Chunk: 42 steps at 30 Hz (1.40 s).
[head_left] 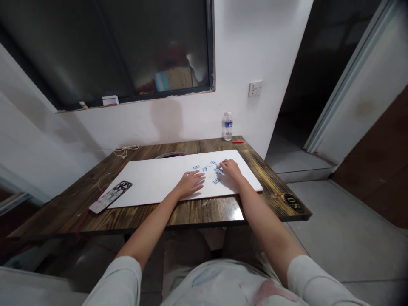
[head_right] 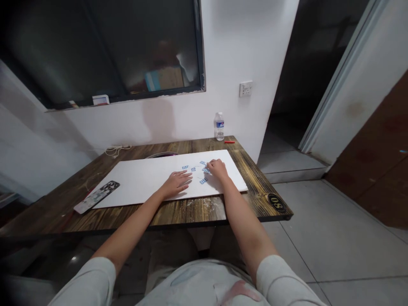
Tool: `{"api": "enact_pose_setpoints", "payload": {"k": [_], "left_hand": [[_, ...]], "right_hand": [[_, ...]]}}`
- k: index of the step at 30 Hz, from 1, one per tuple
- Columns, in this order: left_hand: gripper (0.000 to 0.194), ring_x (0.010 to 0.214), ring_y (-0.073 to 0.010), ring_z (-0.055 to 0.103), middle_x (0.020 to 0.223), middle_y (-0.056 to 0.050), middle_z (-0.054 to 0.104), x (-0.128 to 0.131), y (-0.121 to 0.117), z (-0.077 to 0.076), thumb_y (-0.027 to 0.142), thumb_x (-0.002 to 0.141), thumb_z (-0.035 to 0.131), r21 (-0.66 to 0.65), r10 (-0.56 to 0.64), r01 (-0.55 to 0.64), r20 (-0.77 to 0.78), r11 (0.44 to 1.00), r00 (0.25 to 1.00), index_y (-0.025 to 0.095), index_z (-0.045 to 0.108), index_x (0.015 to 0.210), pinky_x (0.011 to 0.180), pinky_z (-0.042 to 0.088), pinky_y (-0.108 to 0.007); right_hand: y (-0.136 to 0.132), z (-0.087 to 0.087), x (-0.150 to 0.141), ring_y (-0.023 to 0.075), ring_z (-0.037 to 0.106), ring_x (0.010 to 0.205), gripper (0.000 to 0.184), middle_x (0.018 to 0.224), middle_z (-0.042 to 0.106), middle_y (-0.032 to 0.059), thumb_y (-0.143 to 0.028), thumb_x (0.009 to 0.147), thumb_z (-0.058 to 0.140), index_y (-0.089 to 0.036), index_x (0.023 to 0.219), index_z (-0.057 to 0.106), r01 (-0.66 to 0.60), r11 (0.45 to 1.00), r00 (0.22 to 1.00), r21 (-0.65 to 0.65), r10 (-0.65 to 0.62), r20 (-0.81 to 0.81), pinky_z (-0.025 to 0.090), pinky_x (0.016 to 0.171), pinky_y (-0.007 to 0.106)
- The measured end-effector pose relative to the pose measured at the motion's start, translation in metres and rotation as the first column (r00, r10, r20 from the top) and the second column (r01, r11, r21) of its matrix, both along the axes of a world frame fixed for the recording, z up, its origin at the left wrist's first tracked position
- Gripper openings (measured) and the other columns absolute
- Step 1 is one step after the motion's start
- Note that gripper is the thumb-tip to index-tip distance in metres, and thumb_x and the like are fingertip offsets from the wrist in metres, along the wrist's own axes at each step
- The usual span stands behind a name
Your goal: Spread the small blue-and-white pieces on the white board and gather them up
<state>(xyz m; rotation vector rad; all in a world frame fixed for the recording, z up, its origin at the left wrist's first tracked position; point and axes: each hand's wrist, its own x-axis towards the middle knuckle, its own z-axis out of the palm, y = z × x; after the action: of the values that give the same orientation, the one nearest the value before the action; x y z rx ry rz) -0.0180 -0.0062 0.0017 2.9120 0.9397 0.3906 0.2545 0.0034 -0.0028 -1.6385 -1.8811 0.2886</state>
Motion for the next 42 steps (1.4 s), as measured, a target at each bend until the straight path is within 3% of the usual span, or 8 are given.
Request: {"api": "enact_pose_setpoints", "payload": {"k": [4,10,20,24,26,32,38,42], "left_hand": [[0.053,0.144,-0.0278,0.032,0.151,-0.004,0.046,0.020,-0.002,0.003,0.054,0.096,0.042,-0.037,-0.071,0.070,-0.049,0.997,0.996,0.031,0.047,0.144,0.113,0.023,-0.043],[0.056,0.141,-0.0278,0.037,0.147,-0.006,0.050,0.045,-0.004,0.003,0.054,0.095,0.045,-0.062,-0.084,0.077,-0.111,0.995,0.990,0.030,0.043,0.145,0.113,0.021,-0.043],[0.040,0.125,-0.0250,0.054,0.128,-0.006,0.066,0.012,-0.018,0.020,0.049,0.098,0.041,0.031,0.004,0.001,-0.189,1.000,0.982,0.027,0.059,0.127,0.104,0.032,-0.040],[0.041,0.125,-0.0235,0.053,0.131,-0.006,0.064,0.017,-0.021,0.020,0.048,0.099,0.039,0.049,0.009,0.000,-0.188,0.999,0.982,0.027,0.059,0.127,0.103,0.034,-0.039],[0.043,0.130,-0.0234,0.049,0.139,-0.005,0.058,0.026,-0.019,0.017,0.049,0.099,0.038,0.055,-0.001,0.012,-0.191,0.998,0.982,0.027,0.056,0.131,0.105,0.033,-0.039],[0.051,0.141,-0.0239,0.037,0.154,-0.005,0.042,0.056,-0.007,0.010,0.050,0.099,0.036,0.021,-0.036,0.042,-0.232,0.999,0.972,0.027,0.044,0.143,0.110,0.029,-0.040],[0.050,0.142,-0.0274,0.035,0.152,-0.007,0.045,0.077,0.010,0.011,0.051,0.099,0.037,-0.014,-0.057,0.055,-0.251,0.998,0.966,0.026,0.045,0.141,0.109,0.030,-0.044],[0.043,0.132,-0.0267,0.046,0.137,-0.008,0.059,0.080,0.011,0.012,0.050,0.098,0.039,0.011,-0.069,0.075,-0.252,0.997,0.965,0.025,0.053,0.130,0.105,0.034,-0.043]], "right_hand": [[-0.002,-0.001,-0.002,0.0263,0.051,0.114,0.032,0.119,0.070,0.0045,-0.028,0.093,0.047,-0.025,0.090,0.079,-0.145,0.989,0.989,0.006,0.145,-0.001,0.038,0.099,0.039],[-0.001,-0.003,-0.002,0.0282,0.049,0.117,0.032,0.125,0.067,0.0036,-0.027,0.094,0.048,-0.028,0.087,0.080,-0.185,0.982,0.975,-0.038,0.188,0.114,0.037,0.101,0.047],[-0.001,-0.005,-0.007,0.0302,0.042,0.126,0.032,0.136,0.061,-0.0001,-0.037,0.096,0.047,-0.034,0.100,0.078,-0.256,0.960,0.957,-0.115,0.269,0.114,0.031,0.104,0.049],[-0.001,-0.005,-0.014,0.0297,0.041,0.128,0.034,0.137,0.060,0.0009,-0.044,0.096,0.045,-0.035,0.111,0.074,-0.281,0.953,0.951,-0.112,0.292,0.097,0.031,0.103,0.048],[0.000,-0.004,-0.013,0.0292,0.042,0.126,0.036,0.136,0.061,0.0013,-0.042,0.097,0.042,-0.033,0.109,0.075,-0.237,0.969,0.966,-0.075,0.243,0.084,0.031,0.102,0.047],[0.002,0.003,0.003,0.0259,0.048,0.112,0.043,0.122,0.070,0.0051,-0.028,0.094,0.035,-0.022,0.091,0.078,0.103,0.995,0.994,0.000,-0.103,0.024,0.032,0.094,0.038],[-0.002,0.009,0.007,0.0258,0.049,0.113,0.038,0.120,0.071,0.0069,-0.027,0.089,0.042,-0.021,0.089,0.079,0.082,0.995,0.990,-0.063,-0.074,0.116,0.030,0.094,0.036],[-0.004,0.011,0.009,0.0254,0.051,0.111,0.035,0.113,0.073,0.0068,-0.027,0.088,0.045,-0.023,0.094,0.079,0.063,0.991,0.983,-0.118,-0.041,0.181,0.030,0.092,0.035]]}}
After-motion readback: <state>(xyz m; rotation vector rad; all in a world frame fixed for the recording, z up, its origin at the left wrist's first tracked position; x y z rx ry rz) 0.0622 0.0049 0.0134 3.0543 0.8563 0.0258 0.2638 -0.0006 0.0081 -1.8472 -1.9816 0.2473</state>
